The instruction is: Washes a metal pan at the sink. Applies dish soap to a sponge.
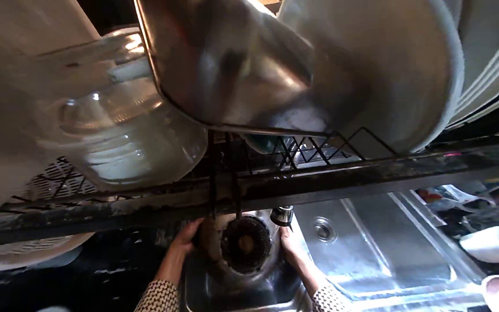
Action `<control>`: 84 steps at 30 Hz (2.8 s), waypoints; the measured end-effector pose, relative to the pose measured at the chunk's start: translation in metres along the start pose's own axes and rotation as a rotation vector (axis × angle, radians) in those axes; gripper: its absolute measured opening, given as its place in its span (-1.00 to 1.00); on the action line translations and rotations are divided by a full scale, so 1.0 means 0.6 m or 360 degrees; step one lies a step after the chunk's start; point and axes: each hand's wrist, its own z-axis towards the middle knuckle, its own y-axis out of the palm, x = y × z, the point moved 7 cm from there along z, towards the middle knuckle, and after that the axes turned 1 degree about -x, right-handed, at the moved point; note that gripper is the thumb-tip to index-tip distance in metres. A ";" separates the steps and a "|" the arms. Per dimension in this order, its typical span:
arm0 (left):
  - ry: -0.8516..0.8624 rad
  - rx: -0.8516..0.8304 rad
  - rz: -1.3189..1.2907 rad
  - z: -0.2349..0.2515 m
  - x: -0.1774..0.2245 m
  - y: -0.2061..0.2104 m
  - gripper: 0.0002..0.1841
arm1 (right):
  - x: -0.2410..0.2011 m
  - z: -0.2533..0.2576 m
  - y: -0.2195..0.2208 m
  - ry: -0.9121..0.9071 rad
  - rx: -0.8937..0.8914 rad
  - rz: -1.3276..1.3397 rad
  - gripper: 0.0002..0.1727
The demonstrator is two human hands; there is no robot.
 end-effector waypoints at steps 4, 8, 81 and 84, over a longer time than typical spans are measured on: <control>0.0402 -0.0025 0.0373 -0.065 0.073 0.070 -0.72 | 0.010 -0.010 0.024 0.0350 -0.0102 0.0005 -0.37; 0.0756 -0.0253 0.1215 -0.103 0.059 0.181 -0.70 | -0.029 -0.055 0.041 0.0564 -0.0428 0.0272 -0.30; 0.1341 -0.0593 0.2067 -0.053 -0.112 0.357 -0.75 | -0.040 -0.208 -0.092 0.0391 -0.0114 0.0641 0.27; 0.0777 -0.0463 0.2348 0.003 -0.108 0.310 -0.67 | -0.022 -0.208 -0.090 0.0400 -0.0106 0.0716 0.31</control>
